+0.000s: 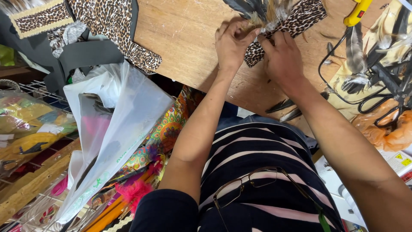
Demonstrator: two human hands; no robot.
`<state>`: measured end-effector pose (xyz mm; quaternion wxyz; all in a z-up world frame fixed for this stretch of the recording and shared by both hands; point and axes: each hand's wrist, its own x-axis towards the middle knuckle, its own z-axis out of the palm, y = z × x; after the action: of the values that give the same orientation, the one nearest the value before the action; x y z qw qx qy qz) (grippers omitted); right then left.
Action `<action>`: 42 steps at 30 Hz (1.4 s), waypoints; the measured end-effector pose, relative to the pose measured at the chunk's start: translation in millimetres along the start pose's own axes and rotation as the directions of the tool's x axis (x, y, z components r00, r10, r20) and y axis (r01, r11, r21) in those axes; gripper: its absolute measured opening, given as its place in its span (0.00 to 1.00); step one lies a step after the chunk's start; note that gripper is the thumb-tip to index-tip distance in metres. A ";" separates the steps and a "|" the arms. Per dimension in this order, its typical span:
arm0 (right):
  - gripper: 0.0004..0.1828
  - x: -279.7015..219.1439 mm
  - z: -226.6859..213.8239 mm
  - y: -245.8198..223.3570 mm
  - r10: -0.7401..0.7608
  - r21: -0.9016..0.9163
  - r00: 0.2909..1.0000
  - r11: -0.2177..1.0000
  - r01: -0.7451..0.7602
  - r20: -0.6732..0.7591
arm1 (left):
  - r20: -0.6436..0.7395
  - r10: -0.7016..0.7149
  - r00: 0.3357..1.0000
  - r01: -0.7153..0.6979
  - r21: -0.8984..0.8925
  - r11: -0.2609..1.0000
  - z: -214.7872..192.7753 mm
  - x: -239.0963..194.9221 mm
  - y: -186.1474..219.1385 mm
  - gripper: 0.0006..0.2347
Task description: Gluing individual feathers onto leopard-print fabric strips using a hot glue gun to create decorative accessories.
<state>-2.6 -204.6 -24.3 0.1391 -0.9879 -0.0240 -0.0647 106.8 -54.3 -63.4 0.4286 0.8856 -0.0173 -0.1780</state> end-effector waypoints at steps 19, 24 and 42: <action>0.07 -55.5 -47.5 -8.3 0.486 0.513 0.821 0.644 -0.568 0.299 | -0.026 -0.008 1.000 0.012 0.130 0.991 21.0 1.4 -7.7 0.15; 0.14 -88.5 -56.7 -27.5 0.560 0.298 0.575 0.510 -0.807 0.597 | -0.051 0.030 0.998 -0.022 0.163 0.986 17.7 -3.6 -1.8 0.13; 0.15 -101.1 -66.3 32.2 0.665 0.528 0.663 0.447 -0.722 0.343 | -0.268 0.660 0.702 -0.688 -0.013 0.726 -21.5 -33.5 81.2 0.05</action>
<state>-108.7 -256.9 16.6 0.4706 -0.8058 0.3556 0.0522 92.4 -83.3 21.0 0.5116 0.8070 -0.2773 0.1010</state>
